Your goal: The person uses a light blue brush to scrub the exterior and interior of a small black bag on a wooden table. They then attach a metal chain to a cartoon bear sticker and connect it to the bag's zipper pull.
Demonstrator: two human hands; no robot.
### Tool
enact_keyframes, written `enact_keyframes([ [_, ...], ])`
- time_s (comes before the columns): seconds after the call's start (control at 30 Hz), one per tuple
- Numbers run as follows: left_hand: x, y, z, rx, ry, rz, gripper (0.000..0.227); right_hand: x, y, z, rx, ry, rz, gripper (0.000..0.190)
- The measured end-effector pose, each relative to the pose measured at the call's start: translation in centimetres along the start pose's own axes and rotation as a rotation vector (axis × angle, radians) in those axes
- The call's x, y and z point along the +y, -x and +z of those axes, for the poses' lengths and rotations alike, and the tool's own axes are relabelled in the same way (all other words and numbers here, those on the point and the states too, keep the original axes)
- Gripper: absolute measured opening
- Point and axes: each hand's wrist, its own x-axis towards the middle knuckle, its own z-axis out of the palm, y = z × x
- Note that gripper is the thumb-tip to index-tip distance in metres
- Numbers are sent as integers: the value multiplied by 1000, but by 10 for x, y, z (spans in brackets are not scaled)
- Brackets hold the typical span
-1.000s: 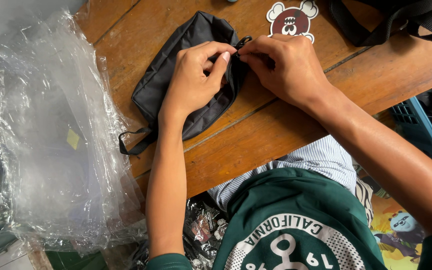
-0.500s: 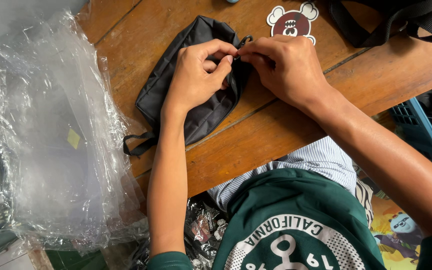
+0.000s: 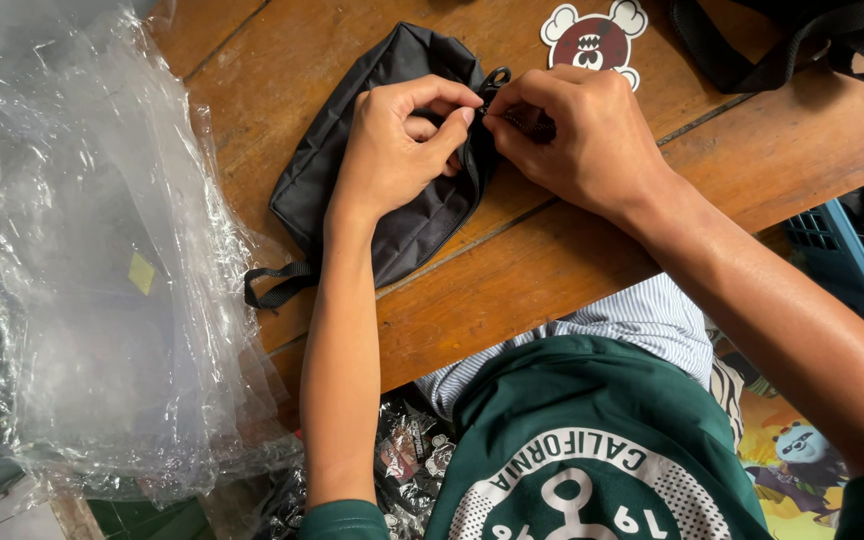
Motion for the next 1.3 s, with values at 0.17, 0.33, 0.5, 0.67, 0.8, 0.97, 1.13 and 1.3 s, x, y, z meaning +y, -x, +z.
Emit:
enact_keyframes([
  [0.17, 1, 1, 1, 11, 12, -15, 10, 0, 0, 1, -1, 7, 6, 9],
  [0.33, -3, 0, 2, 15, 21, 28, 9, -1, 0, 2, 9, 8, -6, 8],
  [0.5, -1, 1, 2, -8, 36, 74, 8, 1, 0, 4, 34, 50, -9, 6],
  [0.67, -2, 0, 2, -26, 45, 104, 5, 1, 0, 4, 42, 52, -13, 7],
  [0.8, -3, 1, 2, -30, 32, 133, 4, 1, 0, 3, 37, 25, 27, 9],
  [0.97, -4, 1, 2, -29, 26, 135, 5, -1, -1, 3, 54, 8, 0, 7],
  [1.13, -3, -1, 6, -6, 23, 150, 9, -1, 0, 3, 63, 5, 10, 9],
  [1.3, -7, -1, 11, 66, -39, 229, 13, 1, 0, 4, 59, -8, 13, 9],
])
